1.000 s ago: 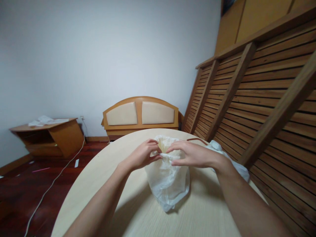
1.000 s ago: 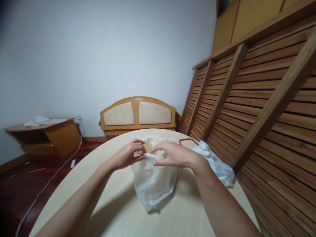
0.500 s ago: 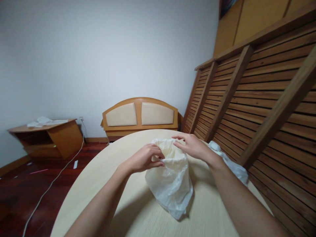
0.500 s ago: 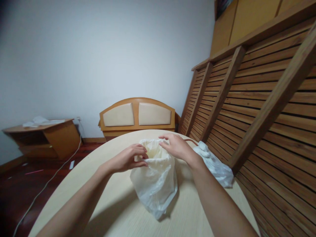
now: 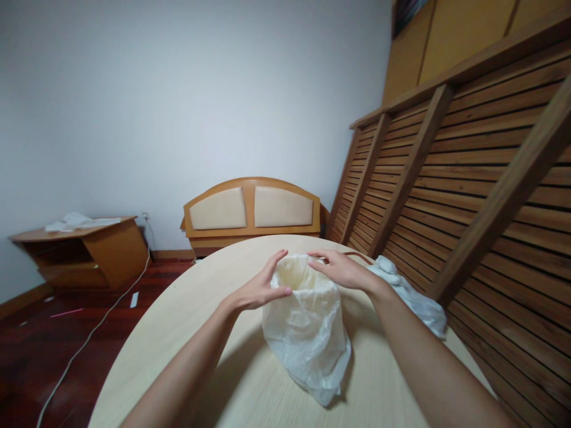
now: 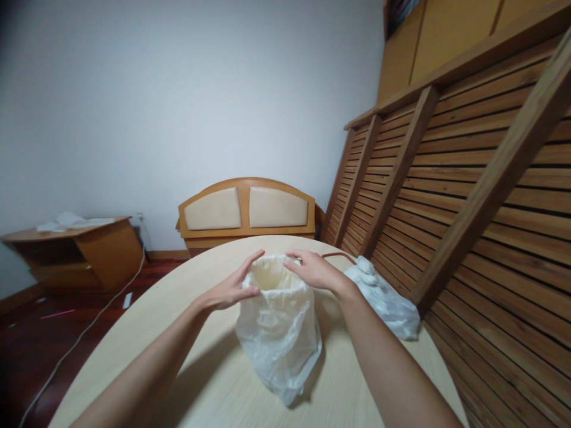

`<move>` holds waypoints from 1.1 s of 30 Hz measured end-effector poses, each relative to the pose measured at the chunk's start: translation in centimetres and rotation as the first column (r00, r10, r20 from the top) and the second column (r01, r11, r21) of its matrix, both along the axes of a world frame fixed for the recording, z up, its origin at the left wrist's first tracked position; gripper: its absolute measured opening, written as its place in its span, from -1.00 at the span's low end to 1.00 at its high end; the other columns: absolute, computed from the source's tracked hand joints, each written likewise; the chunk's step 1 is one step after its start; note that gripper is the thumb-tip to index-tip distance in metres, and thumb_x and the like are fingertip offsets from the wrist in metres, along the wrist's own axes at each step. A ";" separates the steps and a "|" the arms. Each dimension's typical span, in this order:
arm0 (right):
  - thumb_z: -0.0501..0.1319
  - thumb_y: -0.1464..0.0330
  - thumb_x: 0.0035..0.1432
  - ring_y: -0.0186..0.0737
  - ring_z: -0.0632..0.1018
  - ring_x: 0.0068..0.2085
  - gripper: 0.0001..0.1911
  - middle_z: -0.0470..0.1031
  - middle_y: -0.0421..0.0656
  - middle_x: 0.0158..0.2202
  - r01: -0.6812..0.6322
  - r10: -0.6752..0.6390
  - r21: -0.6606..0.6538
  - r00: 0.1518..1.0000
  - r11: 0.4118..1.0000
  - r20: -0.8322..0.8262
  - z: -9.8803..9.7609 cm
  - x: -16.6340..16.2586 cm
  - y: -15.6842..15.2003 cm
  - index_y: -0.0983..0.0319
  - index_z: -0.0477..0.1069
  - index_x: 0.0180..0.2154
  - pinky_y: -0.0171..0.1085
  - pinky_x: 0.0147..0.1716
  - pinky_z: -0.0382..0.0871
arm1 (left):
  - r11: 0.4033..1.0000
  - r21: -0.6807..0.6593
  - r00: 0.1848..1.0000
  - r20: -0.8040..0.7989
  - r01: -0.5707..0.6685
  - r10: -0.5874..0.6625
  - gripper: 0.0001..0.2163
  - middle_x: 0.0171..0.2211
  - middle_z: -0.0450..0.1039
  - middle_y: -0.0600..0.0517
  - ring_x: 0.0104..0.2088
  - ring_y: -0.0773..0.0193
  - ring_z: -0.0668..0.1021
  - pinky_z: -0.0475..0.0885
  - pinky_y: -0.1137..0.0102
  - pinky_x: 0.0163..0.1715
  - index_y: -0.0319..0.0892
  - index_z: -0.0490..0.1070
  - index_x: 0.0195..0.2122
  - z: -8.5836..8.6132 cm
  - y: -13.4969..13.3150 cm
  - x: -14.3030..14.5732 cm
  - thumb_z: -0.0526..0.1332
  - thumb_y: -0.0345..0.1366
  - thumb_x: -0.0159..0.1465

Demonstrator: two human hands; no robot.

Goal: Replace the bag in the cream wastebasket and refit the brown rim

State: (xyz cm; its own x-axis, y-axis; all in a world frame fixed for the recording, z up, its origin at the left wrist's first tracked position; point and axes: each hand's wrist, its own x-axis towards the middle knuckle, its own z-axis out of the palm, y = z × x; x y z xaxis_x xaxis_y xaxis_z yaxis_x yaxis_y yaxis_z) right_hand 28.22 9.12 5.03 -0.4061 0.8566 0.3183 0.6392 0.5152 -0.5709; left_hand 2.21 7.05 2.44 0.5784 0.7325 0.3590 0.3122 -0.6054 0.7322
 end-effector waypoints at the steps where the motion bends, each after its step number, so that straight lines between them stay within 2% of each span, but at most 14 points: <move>1: 0.16 0.09 0.30 0.05 0.46 0.22 -0.46 0.45 0.04 0.21 -0.004 0.004 -0.010 1.000 1.000 0.004 -0.1 -0.1 0.1 0.28 0.43 0.17 -0.02 0.26 0.25 | 1.000 -0.011 1.000 0.010 0.010 -0.010 0.00 0.44 -0.13 -0.21 0.42 -0.14 0.04 -0.06 -0.05 0.40 -0.13 -0.10 0.42 0.0 -0.1 0.0 0.32 0.23 0.12; 3: 0.12 0.05 0.32 0.04 0.41 0.26 -0.41 0.40 0.05 0.24 -0.006 0.006 -0.019 1.000 1.000 0.012 -0.4 -0.2 0.3 0.29 0.40 0.20 -0.02 0.30 0.19 | 0.999 -0.038 0.999 0.039 0.024 -0.023 0.05 0.44 -0.12 -0.24 0.40 -0.16 0.08 -0.02 -0.06 0.39 -0.14 -0.14 0.43 -0.1 -0.2 0.1 0.36 0.22 0.08; 6: 0.04 0.00 0.36 0.03 0.39 0.28 -0.38 0.39 0.06 0.25 -0.003 0.004 -0.027 1.000 1.000 0.013 -0.3 -0.3 0.2 0.28 0.38 0.21 0.01 0.32 0.15 | 0.997 -0.064 0.994 0.104 0.037 -0.030 0.02 0.39 -0.01 -0.27 0.35 -0.18 0.20 0.09 -0.07 0.35 -0.15 -0.09 0.40 -0.3 -0.2 0.1 0.39 0.18 0.07; 8: -0.01 -0.06 0.35 0.02 0.29 0.34 -0.32 0.29 0.04 0.32 -0.014 0.014 -0.060 1.000 0.998 0.001 0.2 -0.2 -0.3 0.24 0.30 0.28 0.03 0.36 0.04 | 0.997 -0.058 0.990 0.134 0.040 -0.032 0.00 0.37 0.04 -0.29 0.33 -0.18 0.24 0.13 -0.09 0.32 -0.15 -0.07 0.39 -0.7 -0.1 0.1 0.40 0.16 0.08; 10: 0.00 -0.13 0.31 -0.01 0.12 0.42 -0.20 0.06 -0.01 0.43 -0.044 0.042 -0.135 0.999 0.990 -0.020 0.7 0.1 -1.0 0.20 0.10 0.38 0.02 0.40 -0.10 | 0.999 -0.028 0.987 0.156 0.036 -0.031 0.03 0.38 0.00 -0.31 0.35 -0.18 0.21 0.11 -0.12 0.33 -0.13 -0.12 0.40 -1.2 0.2 -0.1 0.41 0.15 0.07; 12: 0.09 -0.18 0.22 0.00 -0.02 0.45 -0.02 -0.17 -0.03 0.48 -0.098 0.093 -0.221 0.995 0.970 -0.034 0.9 0.4 -1.6 0.18 -0.16 0.44 0.02 0.41 -0.18 | 1.000 0.027 0.983 0.183 0.015 -0.019 0.09 0.41 -0.12 -0.32 0.40 -0.20 0.09 0.03 -0.14 0.35 -0.11 -0.19 0.41 -1.8 0.5 -0.2 0.44 0.15 0.03; 14: 0.23 -0.18 0.11 0.04 -0.08 0.46 0.20 -0.31 0.03 0.49 -0.161 0.151 -0.266 0.987 0.951 -0.058 0.7 0.4 -1.8 0.21 -0.39 0.45 0.04 0.41 -0.20 | 0.997 0.070 0.976 0.216 -0.011 -0.004 0.16 0.43 -0.24 -0.33 0.43 -0.21 -0.03 -0.01 -0.15 0.36 -0.09 -0.26 0.42 -2.4 0.7 -0.2 0.45 0.17 -0.01; 16: 0.31 -0.16 0.03 0.06 -0.13 0.46 0.34 -0.39 0.10 0.49 -0.198 0.177 -0.253 0.978 0.947 -0.107 0.0 0.1 -1.5 0.25 -0.52 0.44 0.06 0.40 -0.22 | 0.997 0.072 0.970 0.245 -0.023 0.005 0.19 0.43 -0.25 -0.35 0.43 -0.20 -0.03 0.03 -0.14 0.34 -0.08 -0.32 0.42 -2.9 0.8 -0.1 0.45 0.18 -0.02; 21: 0.27 -0.22 0.01 0.01 -0.20 0.47 0.35 -0.42 0.18 0.48 -0.234 0.185 -0.171 0.947 0.957 -0.262 -1.8 -0.8 -0.3 0.26 -0.52 0.43 0.05 0.40 -0.27 | 0.998 0.003 0.970 0.236 -0.060 0.058 0.11 0.37 -0.05 -0.35 0.36 -0.15 0.19 0.10 -0.08 0.34 -0.14 -0.27 0.41 -3.4 0.5 -0.3 0.43 0.13 0.05; 24: 0.30 -0.23 -0.04 0.03 -0.17 0.47 0.39 -0.44 0.19 0.48 -0.312 0.239 -0.188 0.912 0.931 -0.333 -2.6 -0.6 -0.4 0.23 -0.52 0.43 0.06 0.39 -0.21 | 0.996 0.013 0.974 0.212 -0.086 0.081 0.02 0.36 -0.01 -0.34 0.35 -0.17 0.21 0.10 -0.09 0.34 -0.17 -0.17 0.39 -3.4 0.0 -1.0 0.38 0.15 0.09; 27: 0.40 -0.18 -0.14 0.04 -0.13 0.47 0.47 -0.46 0.17 0.48 -0.380 0.280 -0.211 0.878 0.900 -0.388 -3.8 -0.2 -1.0 0.17 -0.54 0.43 0.05 0.38 -0.15 | 0.982 0.137 0.987 0.118 -0.128 0.113 -0.02 0.43 -0.26 -0.33 0.43 -0.23 -0.04 -0.03 -0.15 0.36 -0.16 -0.10 0.38 -3.3 -1.0 -1.4 0.39 0.13 0.09; 29: 0.44 -0.17 -0.20 0.04 -0.16 0.47 0.53 -0.47 0.17 0.48 -0.385 0.284 -0.177 0.862 0.906 -0.420 -4.9 0.1 -1.3 0.15 -0.57 0.43 0.05 0.39 -0.18 | 0.952 0.268 0.988 0.076 -0.148 0.133 -0.06 0.46 -0.42 -0.28 0.44 -0.22 -0.19 -0.12 -0.17 0.37 -0.12 -0.06 0.38 -3.3 -2.0 -1.4 0.40 0.09 0.11; 31: 0.47 -0.16 -0.26 0.06 -0.21 0.47 0.58 -0.47 0.17 0.48 -0.366 0.282 -0.118 0.853 0.923 -0.439 -6.2 0.3 -1.5 0.14 -0.60 0.42 0.07 0.39 -0.23 | 0.913 0.363 0.982 0.102 -0.183 0.156 -0.19 0.46 -0.41 -0.23 0.45 -0.17 -0.19 -0.11 -0.16 0.37 -0.08 -0.02 0.37 -3.4 -3.1 -1.1 0.35 0.01 0.21; 33: 0.50 -0.12 -0.29 0.08 -0.21 0.47 0.60 -0.45 0.16 0.48 -0.343 0.274 -0.089 0.860 0.935 -0.432 -7.5 0.5 -1.9 0.12 -0.61 0.42 0.10 0.38 -0.27 | 0.886 0.397 0.969 0.144 -0.241 0.199 -0.35 0.46 -0.31 -0.21 0.45 -0.10 -0.09 -0.03 -0.12 0.37 -0.05 0.05 0.34 -3.7 -3.9 -0.7 0.28 -0.08 0.29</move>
